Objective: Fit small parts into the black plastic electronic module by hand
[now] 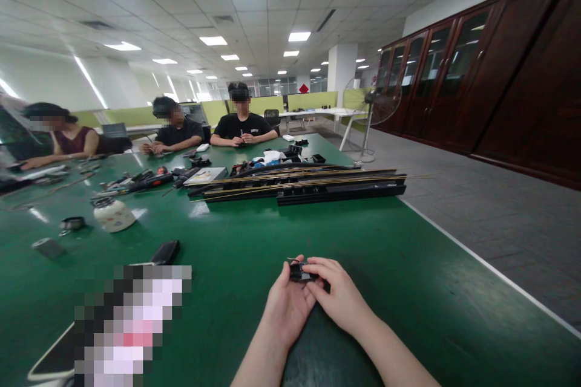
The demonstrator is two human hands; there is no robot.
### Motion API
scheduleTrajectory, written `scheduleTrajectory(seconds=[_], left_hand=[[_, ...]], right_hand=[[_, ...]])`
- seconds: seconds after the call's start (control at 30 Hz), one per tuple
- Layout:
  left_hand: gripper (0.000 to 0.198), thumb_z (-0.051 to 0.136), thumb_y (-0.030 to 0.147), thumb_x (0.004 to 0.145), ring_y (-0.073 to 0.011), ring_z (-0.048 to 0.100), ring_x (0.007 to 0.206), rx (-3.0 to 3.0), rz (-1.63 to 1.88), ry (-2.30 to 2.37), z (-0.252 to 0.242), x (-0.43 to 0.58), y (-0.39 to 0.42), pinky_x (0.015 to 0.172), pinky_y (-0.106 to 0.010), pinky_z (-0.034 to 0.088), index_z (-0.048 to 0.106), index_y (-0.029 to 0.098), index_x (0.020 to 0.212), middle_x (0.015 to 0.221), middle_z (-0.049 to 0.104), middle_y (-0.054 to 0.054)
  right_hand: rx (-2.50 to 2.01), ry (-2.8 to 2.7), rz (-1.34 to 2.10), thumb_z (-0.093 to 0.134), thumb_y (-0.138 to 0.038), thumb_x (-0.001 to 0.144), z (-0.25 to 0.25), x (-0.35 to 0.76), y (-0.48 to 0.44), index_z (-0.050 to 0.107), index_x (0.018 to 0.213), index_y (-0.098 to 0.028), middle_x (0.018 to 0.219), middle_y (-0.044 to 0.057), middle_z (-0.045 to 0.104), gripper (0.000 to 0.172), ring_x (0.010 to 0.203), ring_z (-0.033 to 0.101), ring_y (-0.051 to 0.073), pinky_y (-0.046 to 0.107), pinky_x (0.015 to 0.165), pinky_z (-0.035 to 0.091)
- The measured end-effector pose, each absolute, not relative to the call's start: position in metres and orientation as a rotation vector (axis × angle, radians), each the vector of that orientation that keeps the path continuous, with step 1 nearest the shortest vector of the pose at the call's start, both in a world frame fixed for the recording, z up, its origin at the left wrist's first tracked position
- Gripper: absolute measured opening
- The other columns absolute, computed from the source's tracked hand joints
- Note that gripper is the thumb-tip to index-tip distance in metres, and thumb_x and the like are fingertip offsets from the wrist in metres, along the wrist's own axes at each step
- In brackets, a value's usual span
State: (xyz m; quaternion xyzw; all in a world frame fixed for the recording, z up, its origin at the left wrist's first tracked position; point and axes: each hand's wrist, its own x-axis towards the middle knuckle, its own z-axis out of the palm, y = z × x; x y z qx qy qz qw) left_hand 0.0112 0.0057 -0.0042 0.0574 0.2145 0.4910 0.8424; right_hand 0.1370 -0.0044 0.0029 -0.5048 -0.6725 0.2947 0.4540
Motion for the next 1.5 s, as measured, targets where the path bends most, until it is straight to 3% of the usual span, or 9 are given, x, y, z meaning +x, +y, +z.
scheduleTrajectory(seconds=[0.2,0.37,0.6,0.67,0.8,1.03,1.2,1.37,1.5], left_hand=[[0.027,0.047,0.035,0.082,-0.0193,0.061,0.085,0.224,1.027,0.603,0.002,0.010,0.006,0.076,-0.030,0.044,0.052,0.016,0.101,0.095,0.062,-0.011],[0.034,0.049,0.027,0.081,-0.0170,0.062,0.082,0.296,1.236,0.806,0.004,0.013,0.008,0.074,-0.029,0.047,0.044,0.017,0.113,0.091,0.062,-0.010],[0.032,0.043,0.018,0.078,-0.0176,0.052,0.105,0.767,1.249,1.169,-0.015,0.002,0.015,0.091,-0.031,0.040,0.047,0.018,0.111,0.113,0.054,-0.010],[0.038,0.040,0.010,0.074,-0.0168,0.046,0.113,1.027,1.286,1.339,-0.022,-0.002,0.016,0.099,-0.030,0.031,0.048,0.016,0.111,0.122,0.049,-0.009],[0.054,0.035,0.004,0.068,-0.0157,0.039,0.120,1.332,1.120,1.451,-0.027,-0.007,0.015,0.103,-0.030,0.026,0.040,0.010,0.122,0.129,0.043,-0.012],[0.061,0.051,0.018,0.062,-0.0262,0.038,0.118,2.002,0.653,1.624,-0.008,-0.023,0.007,0.100,-0.040,0.027,0.045,0.010,0.121,0.125,0.047,-0.014],[0.059,0.054,0.038,0.068,-0.0248,0.039,0.117,2.120,0.692,1.513,-0.011,-0.040,0.003,0.099,-0.041,0.029,0.045,0.016,0.121,0.123,0.049,-0.010],[0.049,0.048,0.037,0.075,-0.0211,0.041,0.113,2.129,0.715,1.478,-0.014,-0.044,0.006,0.097,-0.036,0.031,0.046,0.017,0.120,0.121,0.051,-0.009],[0.043,0.047,0.034,0.076,-0.0203,0.044,0.109,2.141,0.706,1.480,-0.012,-0.043,0.010,0.093,-0.034,0.033,0.050,0.020,0.117,0.115,0.054,-0.007]], right_hand=[[-1.221,-1.592,0.765,0.058,-0.012,0.065,0.003,0.137,-0.003,0.065,0.095,-0.030,0.102,0.002,0.064,0.035,0.100,0.054,0.023,0.039,0.091,0.038],[-1.267,-1.576,0.844,0.057,-0.014,0.067,0.003,0.139,-0.003,0.061,0.100,-0.026,0.103,0.002,0.064,0.036,0.099,0.055,0.021,0.038,0.092,0.038],[-1.332,-1.670,0.853,0.058,-0.017,0.068,-0.002,0.138,-0.001,0.058,0.104,-0.023,0.105,0.003,0.064,0.036,0.099,0.057,0.019,0.033,0.091,0.040],[-1.335,-1.716,0.834,0.058,-0.017,0.068,-0.005,0.138,-0.001,0.058,0.105,-0.023,0.105,0.004,0.064,0.037,0.100,0.057,0.020,0.034,0.091,0.041],[-1.308,-1.784,0.806,0.057,-0.016,0.068,-0.009,0.139,0.000,0.058,0.108,-0.022,0.110,0.005,0.062,0.040,0.103,0.055,0.021,0.036,0.093,0.039],[-1.278,-1.783,0.851,0.057,-0.011,0.064,-0.010,0.142,0.004,0.056,0.111,-0.020,0.113,0.006,0.061,0.048,0.106,0.054,0.020,0.036,0.096,0.037],[-1.248,-1.855,0.824,0.059,-0.014,0.063,-0.010,0.145,0.000,0.059,0.108,-0.020,0.112,0.006,0.061,0.045,0.107,0.053,0.021,0.037,0.097,0.036],[-1.251,-1.862,0.788,0.061,-0.020,0.066,-0.008,0.146,-0.003,0.055,0.113,-0.021,0.118,0.006,0.057,0.048,0.111,0.049,0.022,0.038,0.099,0.034],[-1.284,-1.903,0.775,0.057,-0.026,0.072,-0.006,0.147,-0.003,0.056,0.112,-0.021,0.117,0.007,0.058,0.040,0.110,0.050,0.022,0.038,0.097,0.035]])
